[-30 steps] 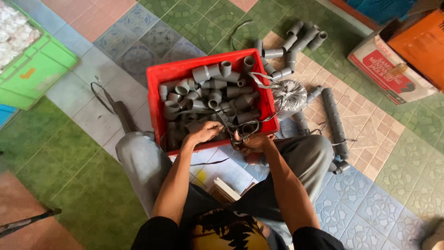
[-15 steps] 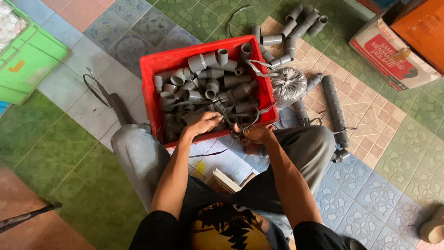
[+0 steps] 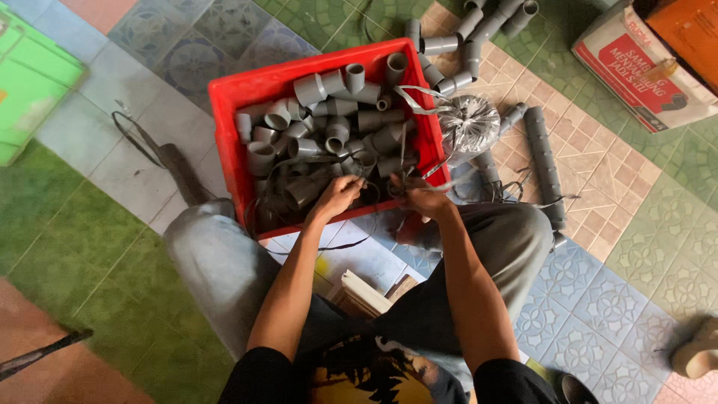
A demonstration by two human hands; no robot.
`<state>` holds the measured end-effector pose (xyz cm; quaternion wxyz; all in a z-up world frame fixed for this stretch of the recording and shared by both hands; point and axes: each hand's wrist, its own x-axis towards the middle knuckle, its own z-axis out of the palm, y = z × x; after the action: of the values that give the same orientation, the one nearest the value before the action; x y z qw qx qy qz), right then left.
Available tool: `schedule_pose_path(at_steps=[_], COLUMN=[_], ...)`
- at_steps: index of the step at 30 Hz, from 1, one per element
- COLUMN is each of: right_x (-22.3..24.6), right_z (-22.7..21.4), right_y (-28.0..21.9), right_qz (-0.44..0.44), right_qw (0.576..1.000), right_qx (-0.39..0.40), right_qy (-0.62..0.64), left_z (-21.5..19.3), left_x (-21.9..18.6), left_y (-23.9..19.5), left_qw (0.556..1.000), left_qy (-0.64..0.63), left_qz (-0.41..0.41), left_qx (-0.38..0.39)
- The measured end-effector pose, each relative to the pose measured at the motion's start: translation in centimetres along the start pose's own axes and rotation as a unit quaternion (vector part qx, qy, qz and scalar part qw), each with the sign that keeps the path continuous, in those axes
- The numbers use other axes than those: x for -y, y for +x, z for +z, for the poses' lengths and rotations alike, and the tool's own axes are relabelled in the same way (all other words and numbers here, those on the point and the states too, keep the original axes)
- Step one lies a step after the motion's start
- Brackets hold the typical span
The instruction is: The person sits on the floor and bundles gray PVC pipe fittings using a gray strap. They pick up several fittings from a red crate, arrange them in their hands, and wrap the strap around the group to secure them together.
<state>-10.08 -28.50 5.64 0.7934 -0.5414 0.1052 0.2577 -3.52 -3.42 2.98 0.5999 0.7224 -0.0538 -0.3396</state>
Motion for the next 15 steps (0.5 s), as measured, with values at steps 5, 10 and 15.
schedule_pose_path(at_steps=[5, 10, 15], right_x=[0.0, -2.7, -2.0], right_z=[-3.5, -10.4, -7.8], right_y=[1.4, 5.4, 5.0], right_qz=[-0.101, 0.033, 0.022], right_qw=[0.904, 0.799, 0.816], right_qx=[-0.312, -0.464, -0.484], right_qy=[-0.275, -0.380, -0.315], left_z=[1.3, 5.9, 13.5], left_x=[5.2, 2.7, -1.4], left_y=[4.3, 6.9, 12.2], left_qw=[0.999, 0.987, 0.982], left_qy=[0.009, -0.126, -0.007], left_qz=[0.001, -0.023, 0.093], left_qx=[-0.048, -0.101, -0.166])
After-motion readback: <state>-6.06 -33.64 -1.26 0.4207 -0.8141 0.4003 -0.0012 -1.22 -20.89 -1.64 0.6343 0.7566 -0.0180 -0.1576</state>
